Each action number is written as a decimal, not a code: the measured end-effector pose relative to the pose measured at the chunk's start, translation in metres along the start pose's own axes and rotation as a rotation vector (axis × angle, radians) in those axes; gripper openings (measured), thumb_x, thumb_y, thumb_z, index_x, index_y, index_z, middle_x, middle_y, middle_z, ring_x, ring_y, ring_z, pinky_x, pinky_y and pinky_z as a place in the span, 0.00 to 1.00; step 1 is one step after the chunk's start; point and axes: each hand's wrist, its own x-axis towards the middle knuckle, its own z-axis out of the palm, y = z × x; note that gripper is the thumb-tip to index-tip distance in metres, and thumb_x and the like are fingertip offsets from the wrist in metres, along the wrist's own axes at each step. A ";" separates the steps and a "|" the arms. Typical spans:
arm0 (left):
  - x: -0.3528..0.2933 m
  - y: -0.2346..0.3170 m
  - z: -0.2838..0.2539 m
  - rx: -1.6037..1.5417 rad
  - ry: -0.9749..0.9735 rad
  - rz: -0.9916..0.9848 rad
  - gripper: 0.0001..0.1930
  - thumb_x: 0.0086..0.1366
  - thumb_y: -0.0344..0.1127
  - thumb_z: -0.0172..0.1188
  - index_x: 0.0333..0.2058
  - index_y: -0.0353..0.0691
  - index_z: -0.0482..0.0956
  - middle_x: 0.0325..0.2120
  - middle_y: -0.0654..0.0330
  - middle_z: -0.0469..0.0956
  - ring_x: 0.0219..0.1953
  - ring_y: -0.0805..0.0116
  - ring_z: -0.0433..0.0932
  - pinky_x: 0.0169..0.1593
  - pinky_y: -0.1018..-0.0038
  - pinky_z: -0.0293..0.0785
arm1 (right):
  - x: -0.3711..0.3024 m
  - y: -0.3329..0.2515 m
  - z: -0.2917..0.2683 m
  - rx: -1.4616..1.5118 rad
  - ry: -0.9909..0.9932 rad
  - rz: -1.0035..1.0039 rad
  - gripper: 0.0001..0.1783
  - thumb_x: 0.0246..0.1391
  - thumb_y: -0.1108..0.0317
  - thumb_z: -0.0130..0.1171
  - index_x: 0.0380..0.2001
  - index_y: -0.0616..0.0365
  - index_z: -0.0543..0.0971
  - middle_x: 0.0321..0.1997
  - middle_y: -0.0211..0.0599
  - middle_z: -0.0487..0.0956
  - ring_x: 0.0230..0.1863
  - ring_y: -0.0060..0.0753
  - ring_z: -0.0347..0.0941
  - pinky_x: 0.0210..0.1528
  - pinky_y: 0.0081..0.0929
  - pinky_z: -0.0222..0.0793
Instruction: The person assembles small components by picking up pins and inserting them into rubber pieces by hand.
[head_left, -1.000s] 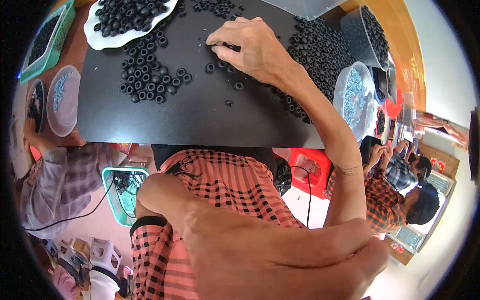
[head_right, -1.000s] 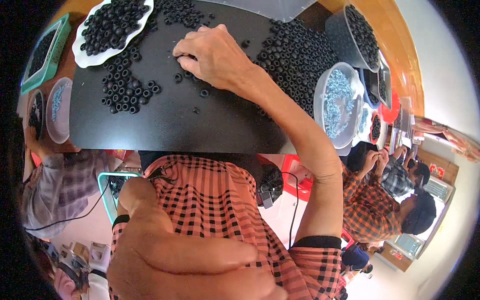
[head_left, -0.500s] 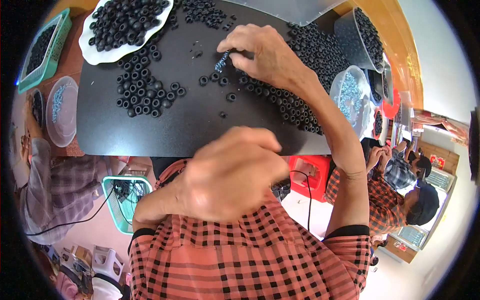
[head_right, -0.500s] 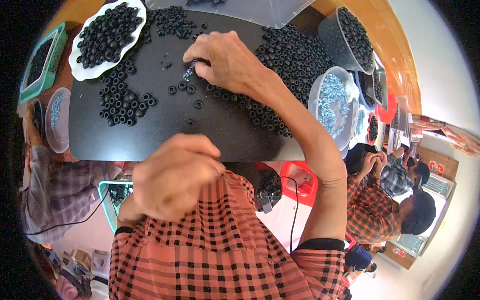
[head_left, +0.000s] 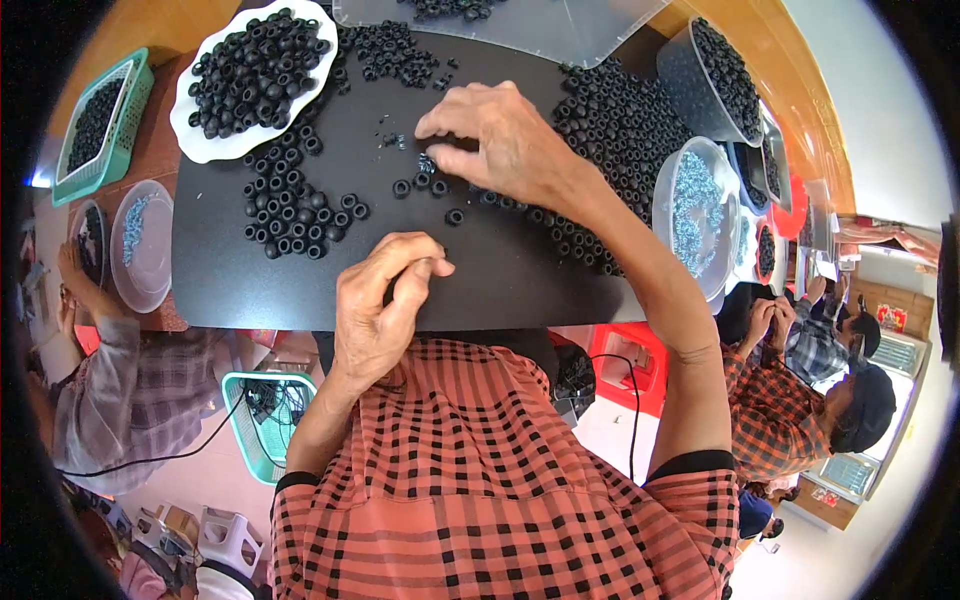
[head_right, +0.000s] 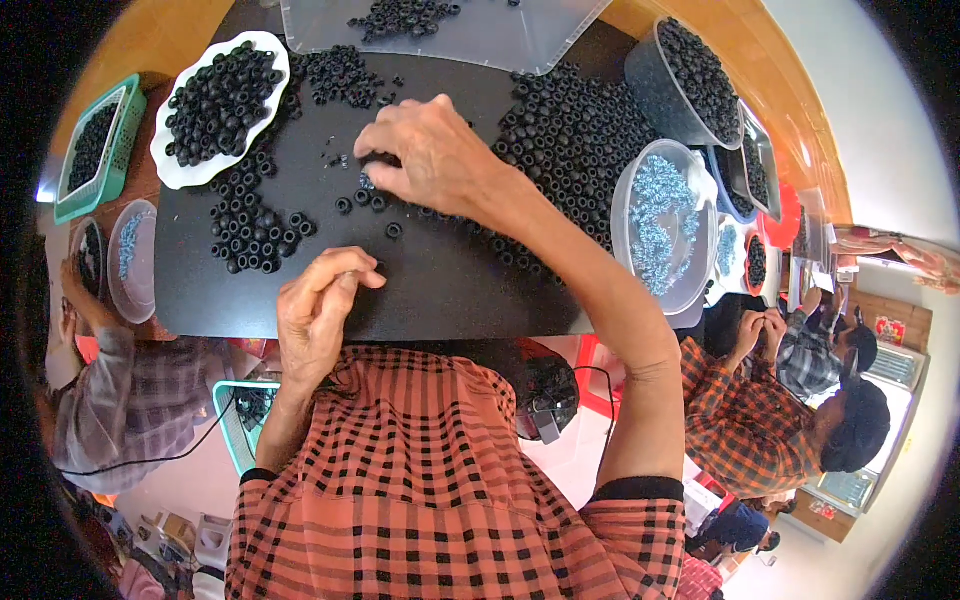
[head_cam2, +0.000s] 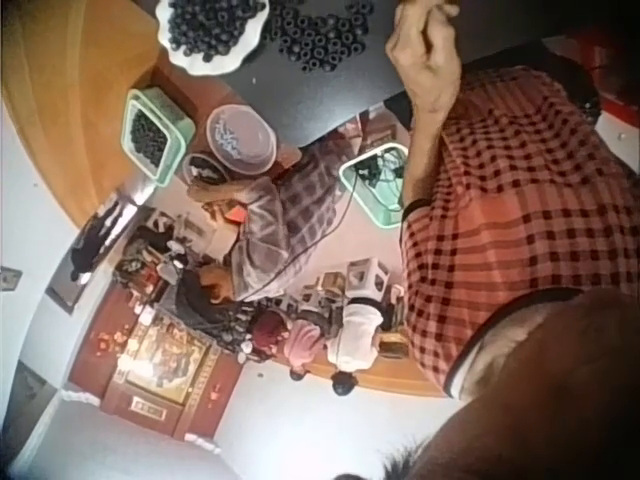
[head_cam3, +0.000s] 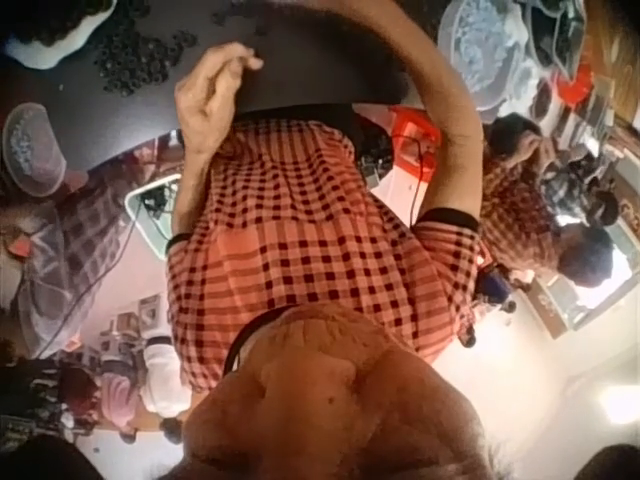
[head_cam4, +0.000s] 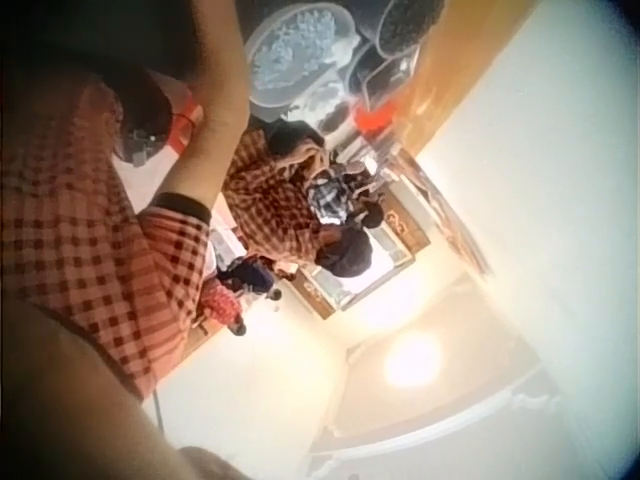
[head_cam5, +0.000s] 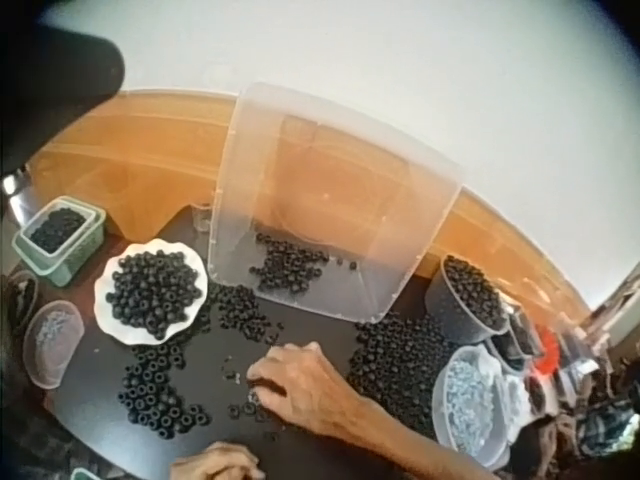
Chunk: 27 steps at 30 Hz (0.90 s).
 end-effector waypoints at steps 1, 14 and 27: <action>-0.001 -0.002 -0.002 0.003 0.000 0.003 0.07 0.61 0.21 0.49 0.36 0.31 0.76 0.30 0.57 0.78 0.28 0.75 0.75 0.31 0.79 0.70 | -0.001 -0.004 0.000 -0.032 0.019 -0.058 0.08 0.46 0.65 0.61 0.31 0.54 0.81 0.31 0.35 0.78 0.37 0.39 0.75 0.40 0.39 0.63; -0.001 -0.005 -0.002 -0.141 0.022 -0.178 0.09 0.66 0.25 0.48 0.39 0.33 0.77 0.30 0.60 0.80 0.34 0.78 0.75 0.39 0.81 0.68 | 0.025 -0.011 0.018 -0.079 0.032 -0.041 0.10 0.44 0.68 0.62 0.33 0.57 0.80 0.31 0.33 0.78 0.35 0.37 0.74 0.42 0.34 0.62; 0.001 -0.008 -0.004 -0.161 0.018 -0.148 0.08 0.66 0.26 0.48 0.38 0.32 0.76 0.28 0.63 0.79 0.28 0.83 0.71 0.31 0.84 0.66 | 0.034 -0.013 0.021 0.074 0.077 -0.034 0.07 0.44 0.68 0.61 0.30 0.56 0.81 0.29 0.37 0.78 0.34 0.40 0.76 0.39 0.39 0.69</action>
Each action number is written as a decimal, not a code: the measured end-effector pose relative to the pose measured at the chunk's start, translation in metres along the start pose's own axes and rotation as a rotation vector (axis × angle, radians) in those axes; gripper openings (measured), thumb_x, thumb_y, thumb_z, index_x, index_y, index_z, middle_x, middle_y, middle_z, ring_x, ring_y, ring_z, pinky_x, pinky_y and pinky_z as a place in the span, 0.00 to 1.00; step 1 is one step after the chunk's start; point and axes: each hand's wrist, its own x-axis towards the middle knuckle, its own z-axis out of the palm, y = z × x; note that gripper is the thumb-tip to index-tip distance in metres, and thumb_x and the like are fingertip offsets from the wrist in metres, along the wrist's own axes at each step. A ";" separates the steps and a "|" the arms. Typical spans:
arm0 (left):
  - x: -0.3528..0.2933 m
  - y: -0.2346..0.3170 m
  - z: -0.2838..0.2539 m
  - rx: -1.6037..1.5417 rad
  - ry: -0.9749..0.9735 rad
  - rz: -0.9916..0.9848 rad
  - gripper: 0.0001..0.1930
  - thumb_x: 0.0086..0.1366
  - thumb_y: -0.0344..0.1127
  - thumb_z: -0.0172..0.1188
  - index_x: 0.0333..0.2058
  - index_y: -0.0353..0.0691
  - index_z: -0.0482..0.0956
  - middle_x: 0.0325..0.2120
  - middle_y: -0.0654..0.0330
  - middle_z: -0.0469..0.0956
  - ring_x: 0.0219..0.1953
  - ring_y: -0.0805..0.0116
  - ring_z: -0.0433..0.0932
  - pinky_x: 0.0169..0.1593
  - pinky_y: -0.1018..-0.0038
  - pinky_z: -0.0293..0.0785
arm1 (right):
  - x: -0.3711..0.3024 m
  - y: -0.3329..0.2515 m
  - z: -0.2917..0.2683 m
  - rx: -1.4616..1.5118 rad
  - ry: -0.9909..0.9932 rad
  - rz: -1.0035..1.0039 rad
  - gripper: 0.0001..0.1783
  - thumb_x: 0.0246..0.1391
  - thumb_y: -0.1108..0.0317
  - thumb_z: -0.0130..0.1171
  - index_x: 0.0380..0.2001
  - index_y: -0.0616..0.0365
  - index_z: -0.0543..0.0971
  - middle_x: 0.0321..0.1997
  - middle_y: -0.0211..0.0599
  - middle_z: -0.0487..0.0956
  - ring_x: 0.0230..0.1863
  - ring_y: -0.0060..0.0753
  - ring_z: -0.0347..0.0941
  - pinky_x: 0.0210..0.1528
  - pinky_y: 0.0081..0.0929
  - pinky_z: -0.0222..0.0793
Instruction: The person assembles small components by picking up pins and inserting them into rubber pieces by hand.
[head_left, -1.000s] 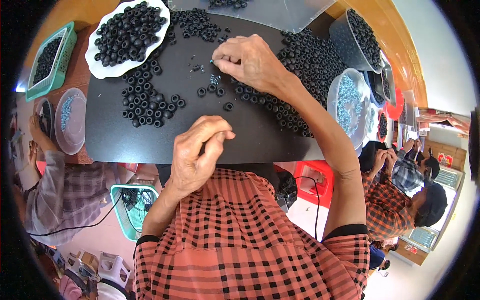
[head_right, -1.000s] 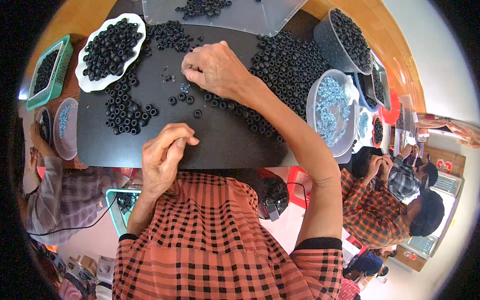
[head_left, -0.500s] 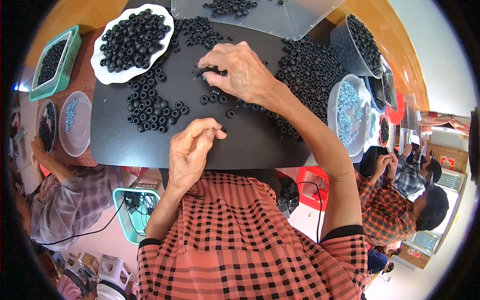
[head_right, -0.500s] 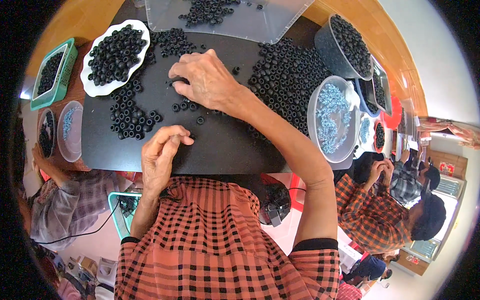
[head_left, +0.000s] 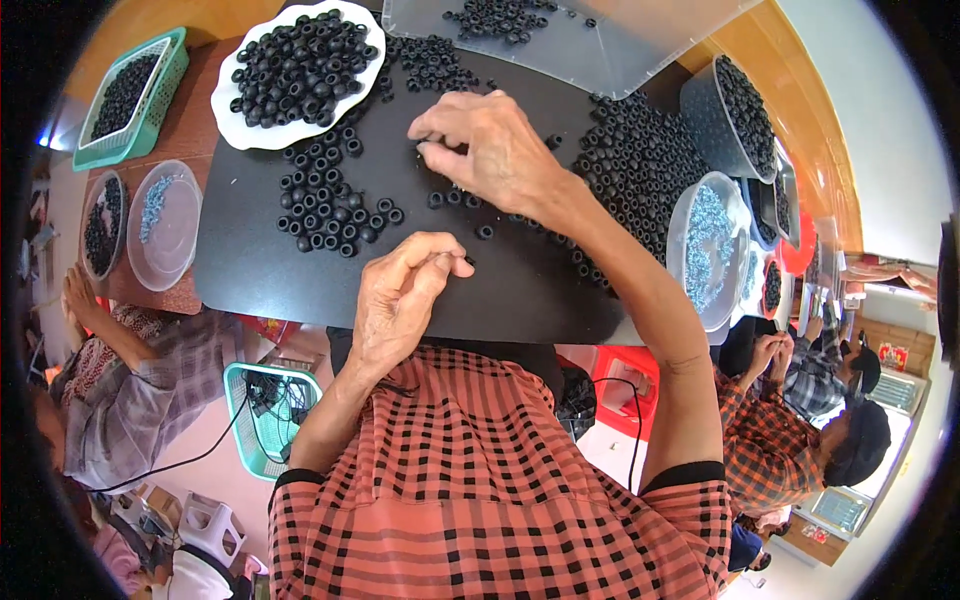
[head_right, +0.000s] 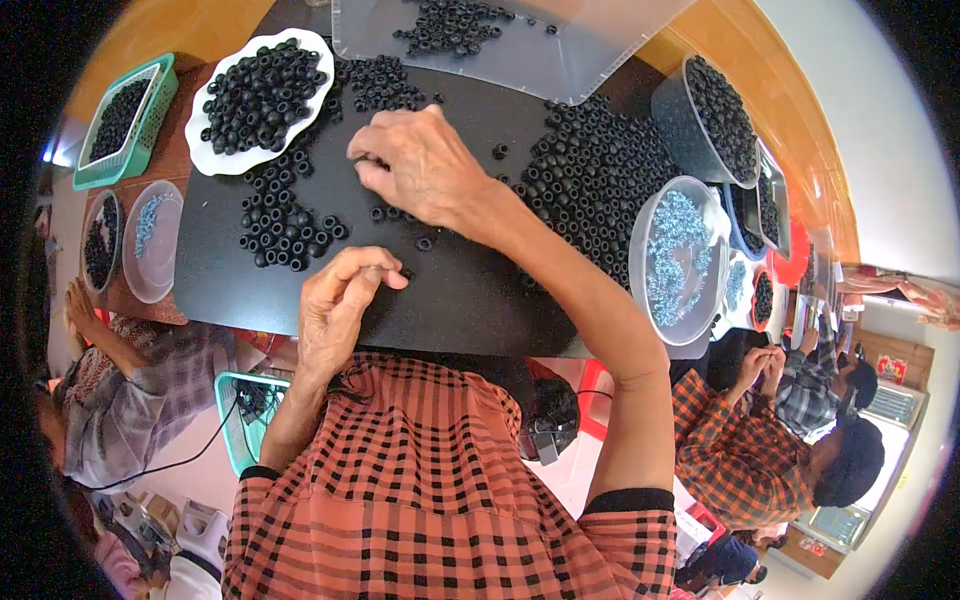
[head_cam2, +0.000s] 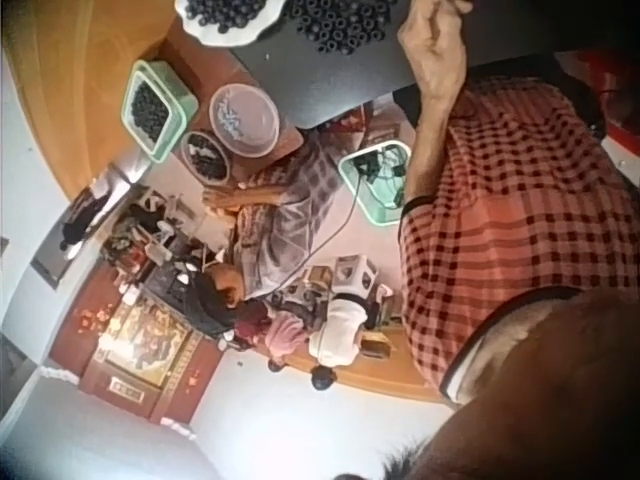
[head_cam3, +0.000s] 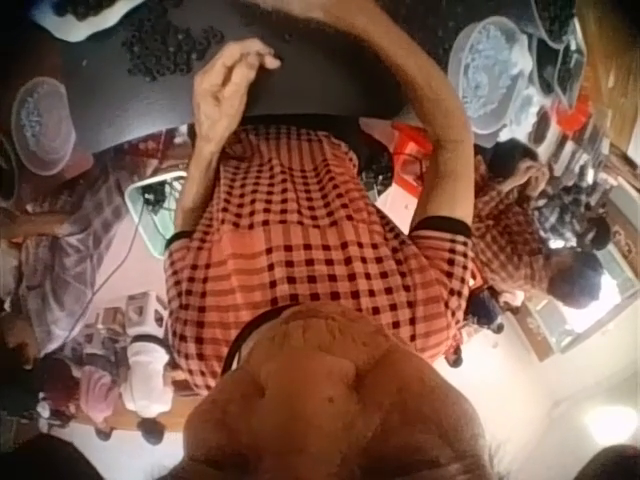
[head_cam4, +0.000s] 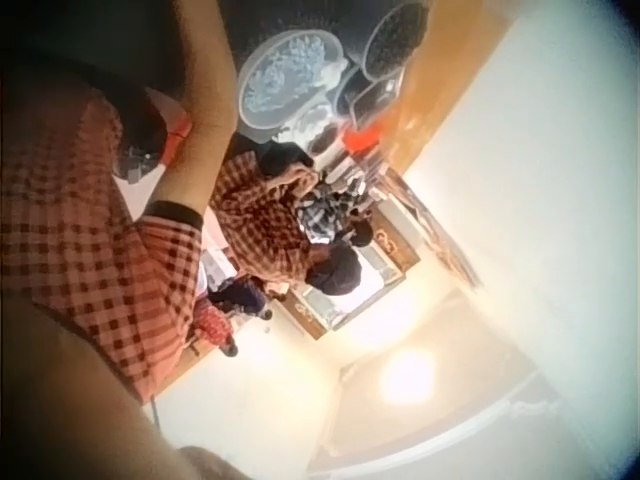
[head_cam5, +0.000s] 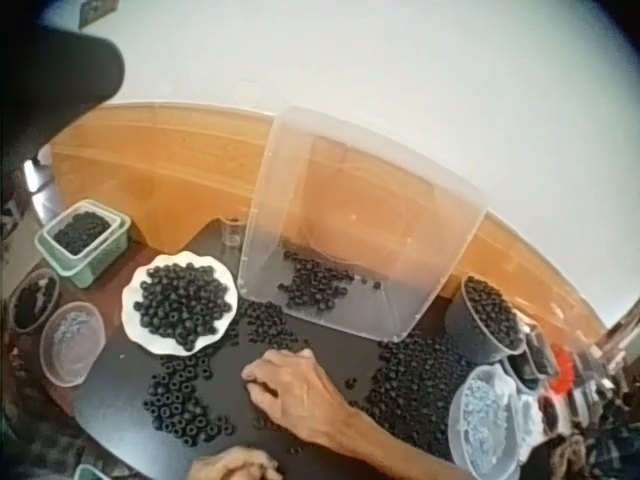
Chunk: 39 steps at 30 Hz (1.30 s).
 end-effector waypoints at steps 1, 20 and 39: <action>0.000 -0.001 0.000 0.001 0.006 0.002 0.08 0.66 0.26 0.48 0.38 0.32 0.76 0.28 0.63 0.79 0.28 0.83 0.71 0.31 0.84 0.66 | 0.002 -0.005 0.004 -0.002 0.004 -0.024 0.08 0.44 0.68 0.61 0.31 0.56 0.80 0.29 0.36 0.77 0.34 0.40 0.76 0.39 0.39 0.68; -0.002 -0.002 -0.005 -0.171 0.038 0.021 0.08 0.68 0.27 0.48 0.37 0.33 0.76 0.30 0.62 0.79 0.35 0.79 0.75 0.40 0.82 0.68 | 0.008 -0.019 0.019 0.037 0.061 -0.106 0.11 0.43 0.71 0.63 0.33 0.58 0.78 0.29 0.33 0.76 0.29 0.31 0.74 0.39 0.31 0.61; 0.019 0.013 -0.003 -0.267 0.245 -0.024 0.08 0.69 0.30 0.51 0.43 0.34 0.72 0.35 0.63 0.75 0.38 0.81 0.72 0.43 0.82 0.68 | -0.055 -0.057 0.003 0.407 0.357 -0.004 0.15 0.42 0.81 0.64 0.37 0.61 0.80 0.35 0.35 0.78 0.28 0.24 0.75 0.28 0.19 0.72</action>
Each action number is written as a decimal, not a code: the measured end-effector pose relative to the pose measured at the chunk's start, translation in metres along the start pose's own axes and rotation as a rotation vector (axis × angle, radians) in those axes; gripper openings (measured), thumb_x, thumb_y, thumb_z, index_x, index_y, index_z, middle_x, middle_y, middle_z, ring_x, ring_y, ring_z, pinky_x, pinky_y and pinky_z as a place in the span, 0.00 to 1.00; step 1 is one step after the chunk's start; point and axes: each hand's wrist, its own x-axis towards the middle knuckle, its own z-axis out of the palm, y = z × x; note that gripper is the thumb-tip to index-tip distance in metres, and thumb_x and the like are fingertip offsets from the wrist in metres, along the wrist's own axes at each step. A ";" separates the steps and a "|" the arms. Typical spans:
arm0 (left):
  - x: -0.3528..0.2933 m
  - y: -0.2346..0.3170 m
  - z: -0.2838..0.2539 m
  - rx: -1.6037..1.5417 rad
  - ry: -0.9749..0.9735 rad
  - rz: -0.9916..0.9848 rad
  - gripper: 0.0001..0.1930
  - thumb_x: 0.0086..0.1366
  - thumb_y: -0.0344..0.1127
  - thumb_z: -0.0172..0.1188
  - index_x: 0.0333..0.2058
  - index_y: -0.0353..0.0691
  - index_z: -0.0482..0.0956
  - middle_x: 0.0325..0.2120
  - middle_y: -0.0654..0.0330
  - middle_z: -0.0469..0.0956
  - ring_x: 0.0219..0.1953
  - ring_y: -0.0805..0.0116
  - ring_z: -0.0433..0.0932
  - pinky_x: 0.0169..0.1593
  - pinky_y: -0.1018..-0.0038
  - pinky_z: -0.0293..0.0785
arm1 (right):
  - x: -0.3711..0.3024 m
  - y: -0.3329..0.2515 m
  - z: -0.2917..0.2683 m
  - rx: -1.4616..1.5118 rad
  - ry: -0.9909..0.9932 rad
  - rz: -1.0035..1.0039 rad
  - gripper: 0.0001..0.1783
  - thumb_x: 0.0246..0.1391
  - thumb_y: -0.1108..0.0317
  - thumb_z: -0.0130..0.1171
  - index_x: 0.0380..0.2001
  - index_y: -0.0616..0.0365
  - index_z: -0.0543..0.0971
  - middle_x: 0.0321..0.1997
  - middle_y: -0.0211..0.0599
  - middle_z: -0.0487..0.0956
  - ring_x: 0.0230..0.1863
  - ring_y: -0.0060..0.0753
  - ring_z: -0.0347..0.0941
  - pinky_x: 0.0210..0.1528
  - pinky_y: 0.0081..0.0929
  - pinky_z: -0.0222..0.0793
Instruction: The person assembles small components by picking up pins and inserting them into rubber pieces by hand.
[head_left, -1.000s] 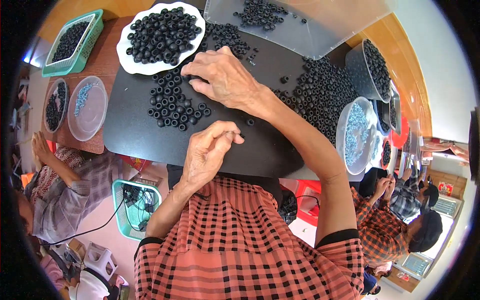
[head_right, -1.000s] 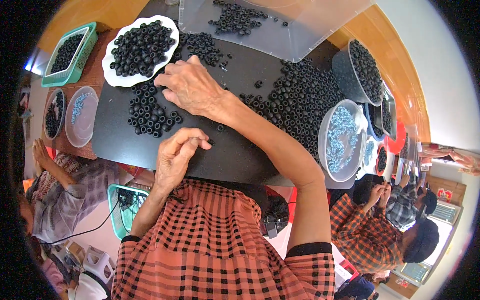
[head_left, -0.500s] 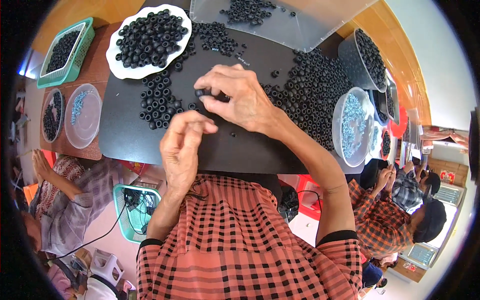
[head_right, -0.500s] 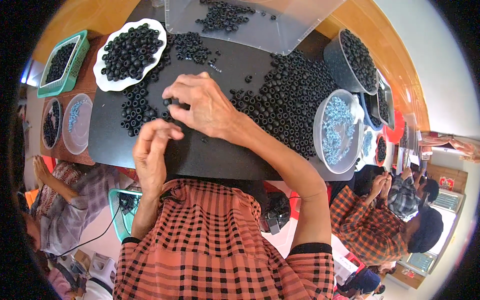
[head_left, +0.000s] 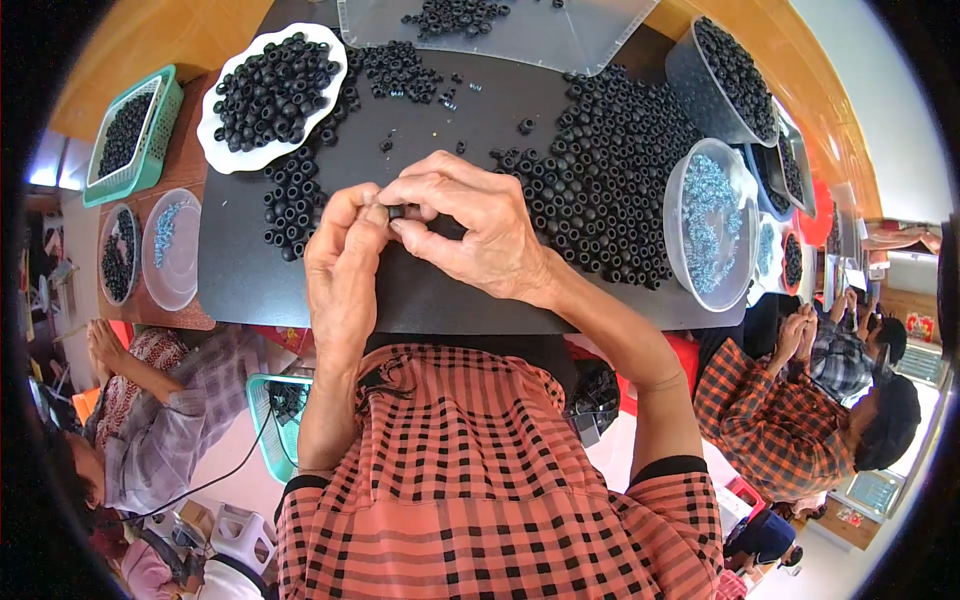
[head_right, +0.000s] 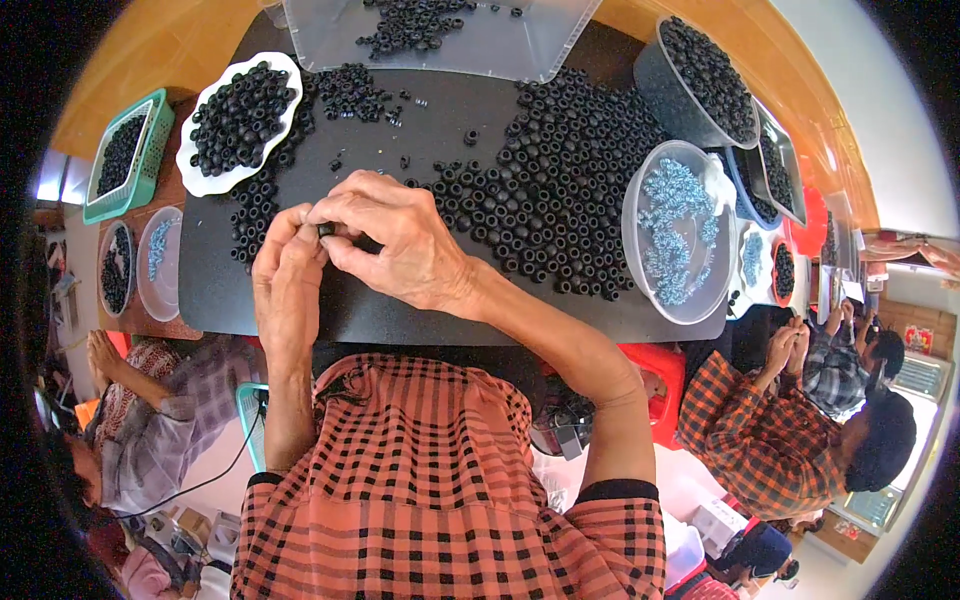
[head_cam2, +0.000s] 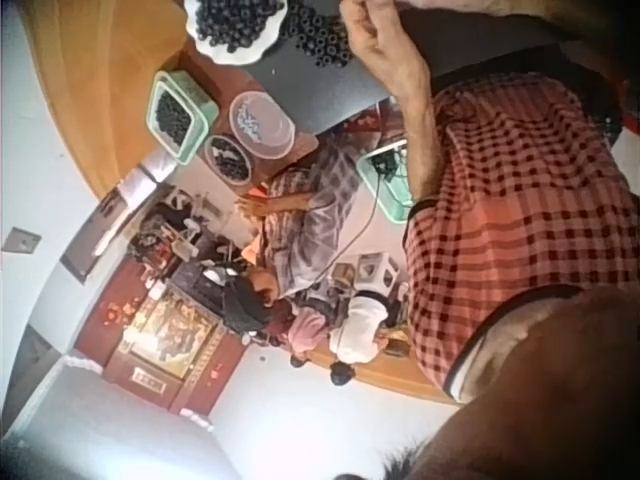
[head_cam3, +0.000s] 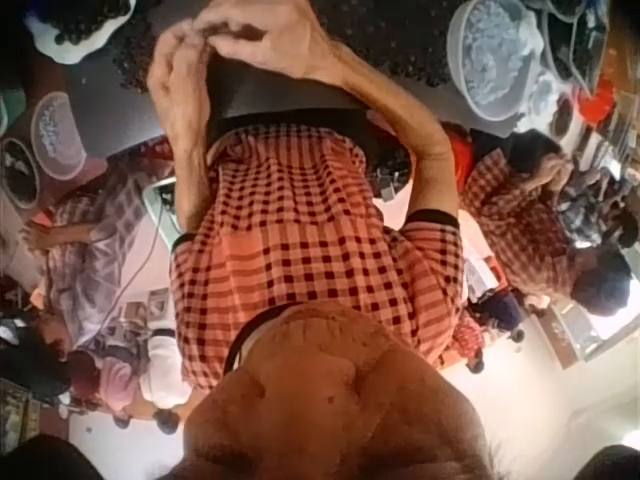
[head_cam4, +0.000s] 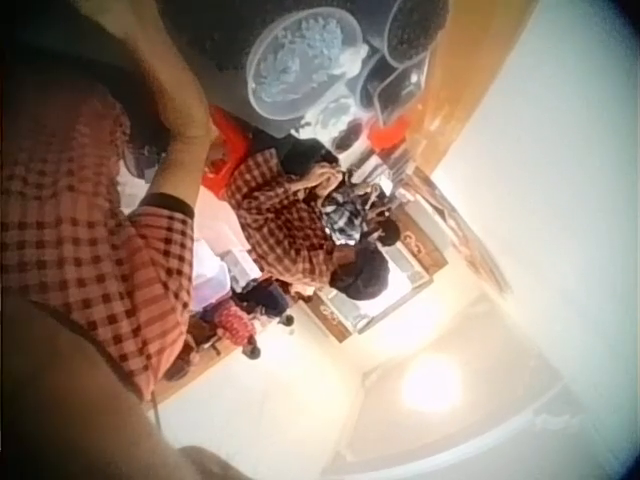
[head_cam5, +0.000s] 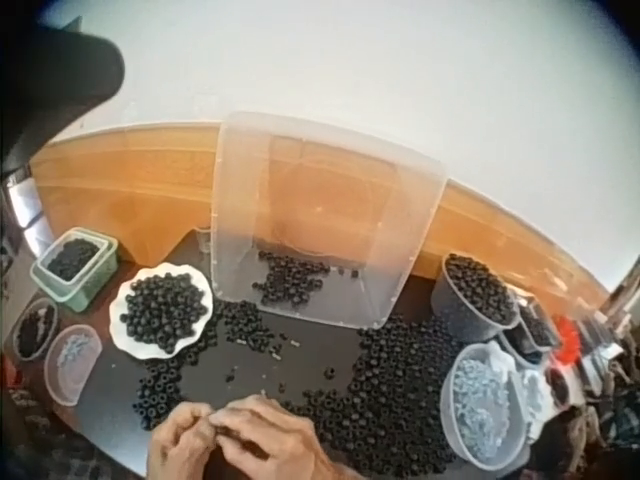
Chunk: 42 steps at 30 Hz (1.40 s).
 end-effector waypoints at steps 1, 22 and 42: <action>0.000 0.000 0.002 -0.074 -0.054 -0.021 0.09 0.69 0.32 0.49 0.44 0.33 0.73 0.36 0.62 0.76 0.39 0.79 0.73 0.46 0.79 0.69 | -0.001 0.000 0.000 0.032 0.012 0.017 0.15 0.43 0.81 0.63 0.37 0.61 0.80 0.35 0.34 0.78 0.28 0.22 0.74 0.27 0.18 0.72; 0.006 -0.009 0.000 -0.471 -0.187 -0.237 0.10 0.65 0.34 0.52 0.39 0.32 0.73 0.37 0.53 0.77 0.41 0.63 0.78 0.48 0.68 0.73 | -0.005 0.013 -0.011 0.083 -0.051 0.076 0.11 0.44 0.77 0.64 0.35 0.60 0.81 0.36 0.36 0.78 0.32 0.29 0.76 0.34 0.25 0.74; -0.007 -0.017 -0.005 -0.558 -0.308 -0.275 0.08 0.66 0.28 0.52 0.43 0.33 0.73 0.30 0.52 0.80 0.39 0.62 0.79 0.46 0.67 0.75 | 0.059 0.121 -0.076 -0.746 -0.122 0.086 0.10 0.47 0.74 0.58 0.36 0.61 0.79 0.36 0.43 0.76 0.35 0.45 0.76 0.41 0.37 0.73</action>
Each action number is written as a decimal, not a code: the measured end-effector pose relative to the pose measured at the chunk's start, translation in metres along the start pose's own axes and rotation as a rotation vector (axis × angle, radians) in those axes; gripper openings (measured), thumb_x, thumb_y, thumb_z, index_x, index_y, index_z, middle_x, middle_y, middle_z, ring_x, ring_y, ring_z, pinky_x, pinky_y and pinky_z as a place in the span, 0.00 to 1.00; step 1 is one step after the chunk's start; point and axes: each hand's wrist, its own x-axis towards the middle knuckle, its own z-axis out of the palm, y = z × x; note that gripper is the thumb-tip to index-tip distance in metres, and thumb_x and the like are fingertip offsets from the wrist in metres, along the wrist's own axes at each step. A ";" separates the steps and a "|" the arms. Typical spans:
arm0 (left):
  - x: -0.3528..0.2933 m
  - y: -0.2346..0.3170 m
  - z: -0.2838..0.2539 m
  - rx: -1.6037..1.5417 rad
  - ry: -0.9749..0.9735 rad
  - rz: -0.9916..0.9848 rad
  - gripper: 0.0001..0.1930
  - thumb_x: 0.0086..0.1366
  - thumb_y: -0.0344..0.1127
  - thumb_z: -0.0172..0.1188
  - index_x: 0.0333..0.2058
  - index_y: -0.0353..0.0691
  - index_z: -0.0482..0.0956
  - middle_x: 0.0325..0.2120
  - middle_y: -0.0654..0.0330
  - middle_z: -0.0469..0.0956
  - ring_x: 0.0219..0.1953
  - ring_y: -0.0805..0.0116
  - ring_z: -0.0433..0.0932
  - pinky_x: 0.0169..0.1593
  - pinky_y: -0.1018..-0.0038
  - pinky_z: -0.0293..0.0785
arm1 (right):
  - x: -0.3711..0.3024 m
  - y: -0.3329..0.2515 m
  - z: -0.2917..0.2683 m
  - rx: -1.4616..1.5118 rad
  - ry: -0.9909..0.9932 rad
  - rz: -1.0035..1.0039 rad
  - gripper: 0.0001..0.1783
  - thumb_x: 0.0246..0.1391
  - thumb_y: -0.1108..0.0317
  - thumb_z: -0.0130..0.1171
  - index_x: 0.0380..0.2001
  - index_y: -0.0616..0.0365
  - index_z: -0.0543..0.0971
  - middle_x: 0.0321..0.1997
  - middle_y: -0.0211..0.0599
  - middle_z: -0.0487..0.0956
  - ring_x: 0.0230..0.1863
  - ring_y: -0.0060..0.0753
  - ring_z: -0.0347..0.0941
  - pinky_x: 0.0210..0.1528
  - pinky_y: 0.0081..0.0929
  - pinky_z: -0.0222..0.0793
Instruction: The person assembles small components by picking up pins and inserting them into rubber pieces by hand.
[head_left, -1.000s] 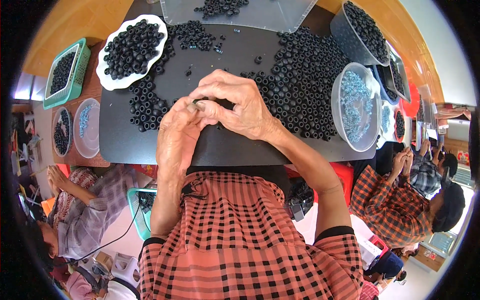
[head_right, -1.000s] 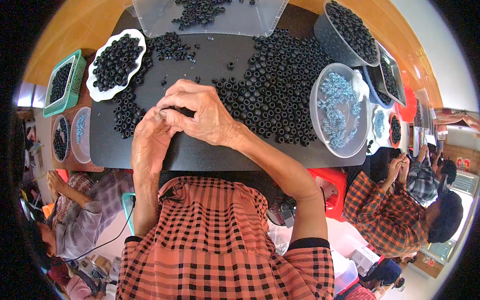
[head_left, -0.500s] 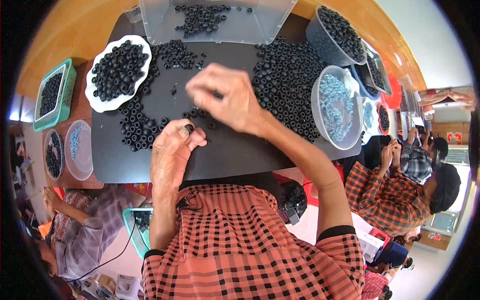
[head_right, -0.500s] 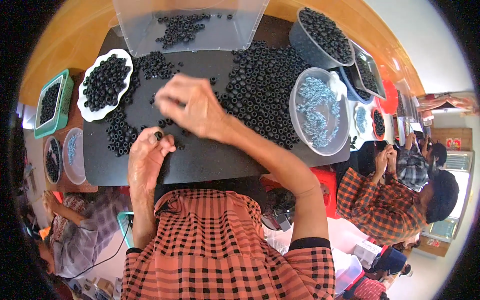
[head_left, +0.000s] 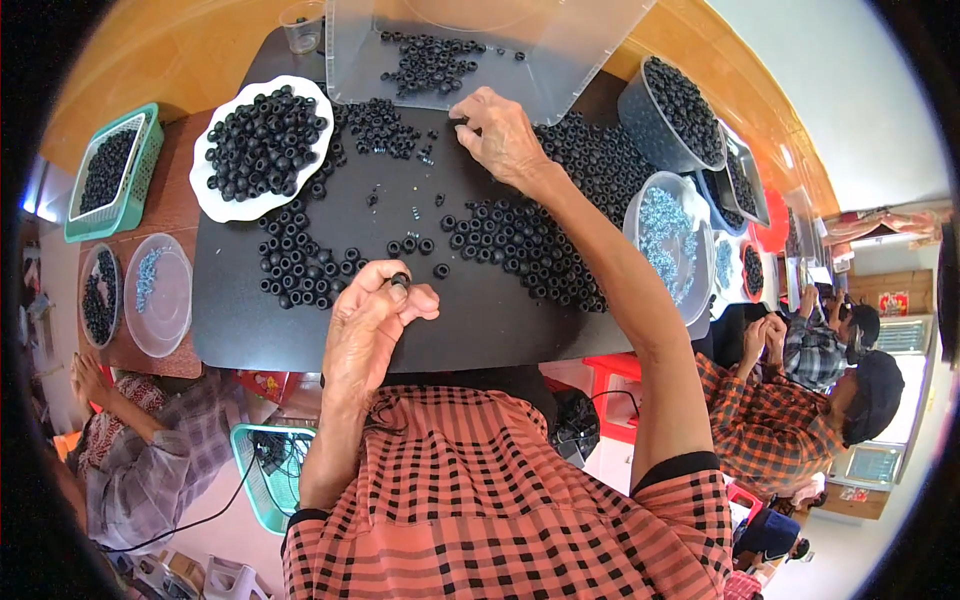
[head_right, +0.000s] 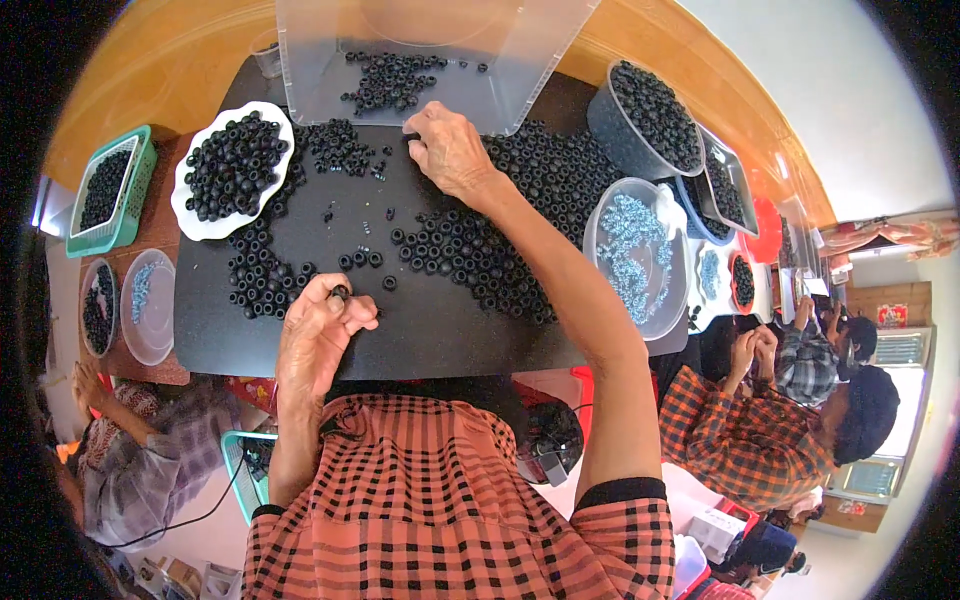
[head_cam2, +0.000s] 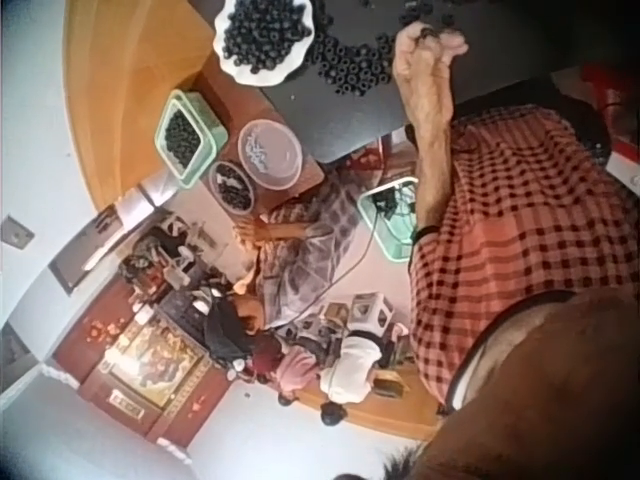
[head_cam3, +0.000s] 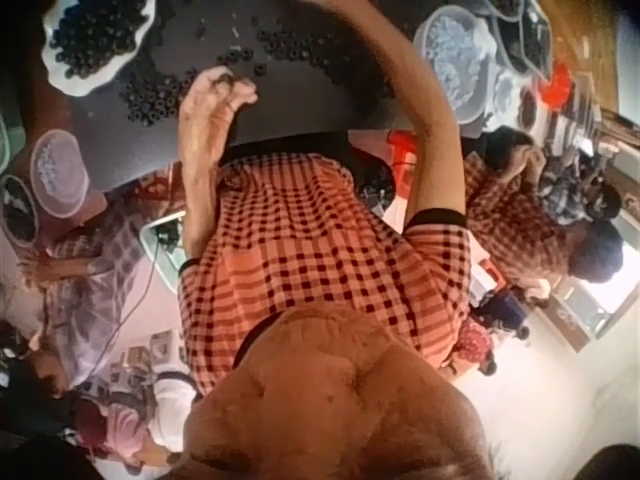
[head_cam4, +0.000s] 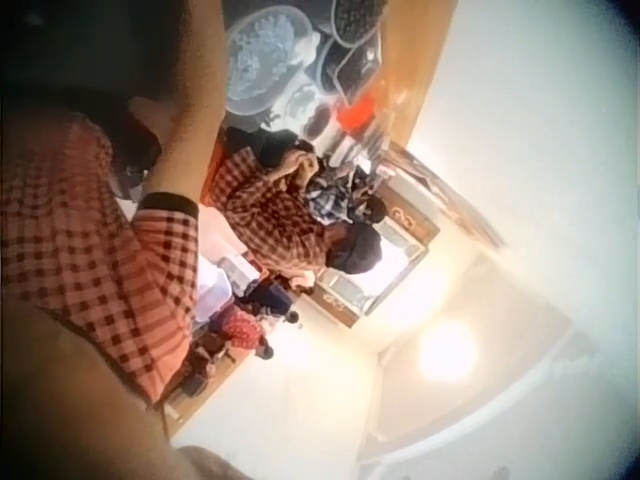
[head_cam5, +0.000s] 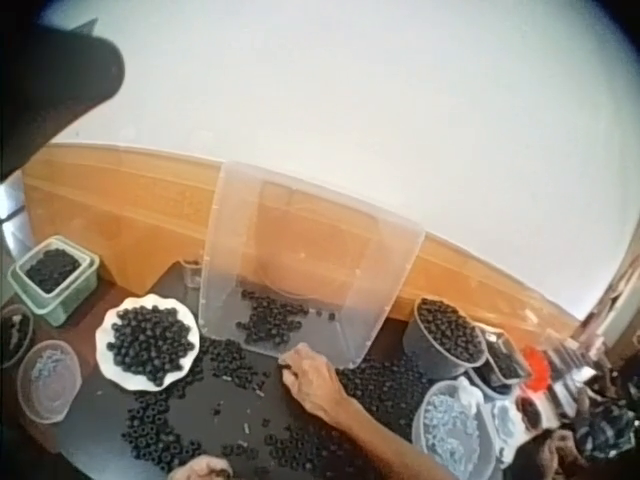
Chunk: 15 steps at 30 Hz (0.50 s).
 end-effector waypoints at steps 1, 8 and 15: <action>0.000 -0.001 -0.001 -0.003 0.002 -0.002 0.08 0.66 0.28 0.52 0.43 0.33 0.73 0.30 0.52 0.80 0.39 0.62 0.79 0.46 0.67 0.75 | 0.001 0.000 -0.001 0.010 -0.025 0.000 0.10 0.46 0.73 0.58 0.35 0.61 0.79 0.34 0.43 0.76 0.34 0.44 0.76 0.40 0.37 0.73; 0.000 -0.002 0.002 0.129 0.030 0.012 0.08 0.66 0.27 0.51 0.41 0.32 0.76 0.32 0.53 0.80 0.39 0.65 0.79 0.46 0.68 0.75 | 0.010 0.012 -0.005 -0.018 -0.091 0.043 0.07 0.45 0.73 0.59 0.29 0.63 0.79 0.26 0.44 0.76 0.31 0.44 0.75 0.38 0.37 0.73; -0.001 -0.004 0.000 0.128 0.021 0.011 0.09 0.66 0.26 0.50 0.42 0.31 0.75 0.33 0.52 0.80 0.39 0.64 0.79 0.47 0.68 0.75 | 0.009 -0.002 -0.011 -0.149 -0.152 0.124 0.05 0.43 0.72 0.59 0.26 0.62 0.77 0.25 0.49 0.77 0.32 0.53 0.75 0.36 0.43 0.72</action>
